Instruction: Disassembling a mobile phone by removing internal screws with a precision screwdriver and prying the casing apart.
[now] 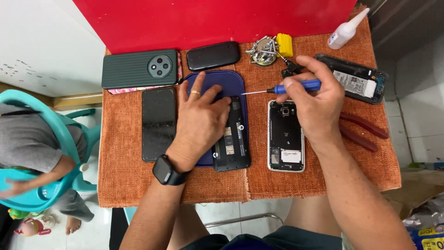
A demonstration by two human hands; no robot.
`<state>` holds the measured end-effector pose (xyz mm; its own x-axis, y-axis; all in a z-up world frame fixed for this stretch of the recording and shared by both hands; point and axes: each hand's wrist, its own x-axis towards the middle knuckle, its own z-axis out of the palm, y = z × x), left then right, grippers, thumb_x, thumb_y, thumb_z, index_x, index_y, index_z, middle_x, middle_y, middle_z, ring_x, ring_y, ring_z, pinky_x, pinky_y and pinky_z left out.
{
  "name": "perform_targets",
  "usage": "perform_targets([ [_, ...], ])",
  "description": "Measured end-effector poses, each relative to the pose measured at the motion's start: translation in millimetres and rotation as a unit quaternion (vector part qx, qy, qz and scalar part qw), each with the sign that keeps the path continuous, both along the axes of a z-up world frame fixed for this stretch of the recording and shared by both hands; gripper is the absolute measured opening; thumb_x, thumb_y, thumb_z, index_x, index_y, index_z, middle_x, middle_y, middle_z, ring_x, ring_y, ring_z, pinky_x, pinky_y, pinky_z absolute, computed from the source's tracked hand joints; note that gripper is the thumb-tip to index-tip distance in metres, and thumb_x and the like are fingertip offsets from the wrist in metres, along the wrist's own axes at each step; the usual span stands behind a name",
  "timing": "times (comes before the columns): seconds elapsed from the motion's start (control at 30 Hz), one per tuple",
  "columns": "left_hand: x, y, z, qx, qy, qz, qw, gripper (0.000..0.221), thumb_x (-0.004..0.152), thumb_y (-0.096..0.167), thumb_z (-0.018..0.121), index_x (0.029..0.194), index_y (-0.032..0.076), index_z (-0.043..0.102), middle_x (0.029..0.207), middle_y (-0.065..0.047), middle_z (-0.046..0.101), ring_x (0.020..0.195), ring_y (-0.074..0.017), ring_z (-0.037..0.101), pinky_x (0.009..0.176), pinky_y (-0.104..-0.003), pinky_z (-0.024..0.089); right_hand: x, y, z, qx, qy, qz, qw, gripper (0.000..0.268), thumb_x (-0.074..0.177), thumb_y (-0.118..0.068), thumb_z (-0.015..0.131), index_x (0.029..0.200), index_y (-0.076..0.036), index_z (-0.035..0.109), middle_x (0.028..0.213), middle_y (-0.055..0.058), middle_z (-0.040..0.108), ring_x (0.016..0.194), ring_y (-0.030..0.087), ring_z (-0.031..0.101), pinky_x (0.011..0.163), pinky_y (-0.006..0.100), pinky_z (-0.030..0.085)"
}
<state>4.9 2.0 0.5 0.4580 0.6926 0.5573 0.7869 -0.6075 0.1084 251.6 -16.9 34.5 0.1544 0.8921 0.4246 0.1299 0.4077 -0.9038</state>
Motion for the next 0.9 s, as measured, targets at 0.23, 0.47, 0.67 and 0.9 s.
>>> perform_targets([
  [0.23,-22,-10,29,0.011,-0.050,0.014,0.999,0.011,0.086,0.021,0.081,0.096,0.020,0.085,0.112,-0.009,0.076,0.132,-0.0431,0.055,0.106,-0.057,0.037,5,-5,0,-0.001,0.062,-0.014,0.998,0.040,0.104,0.006,0.063,0.143,0.009,0.051,0.093,0.028,0.067,0.073,0.030,0.072,0.063,0.037,0.066],
  [0.47,-22,-62,60,-0.020,-0.124,0.015,0.992,0.010,0.092,0.021,0.081,0.099,0.014,0.082,0.104,-0.005,0.079,0.113,-0.0306,0.069,0.098,-0.042,0.048,-11,-46,28,-0.031,0.128,-0.050,0.990,0.033,0.104,-0.001,0.064,0.135,0.006,0.056,0.085,0.019,0.065,0.063,0.026,0.069,0.055,0.032,0.062],
  [0.67,-2,-111,60,-0.075,-0.233,-0.052,0.968,0.010,0.092,0.009,0.079,0.100,0.003,0.078,0.105,-0.010,0.077,0.107,-0.0304,0.073,0.095,-0.042,0.057,-21,-111,46,-0.001,0.094,-0.045,0.995,0.033,0.102,-0.005,0.064,0.132,0.004,0.055,0.087,0.021,0.067,0.057,0.028,0.067,0.054,0.036,0.062],
  [0.9,11,-135,54,-0.085,-0.266,-0.100,0.955,0.011,0.095,0.004,0.074,0.106,0.000,0.075,0.108,-0.013,0.075,0.112,-0.0338,0.072,0.099,-0.043,0.058,-17,-142,51,0.057,-0.027,-0.036,0.997,0.030,0.101,-0.001,0.066,0.129,0.003,0.055,0.086,0.020,0.069,0.060,0.025,0.070,0.059,0.034,0.066],
])
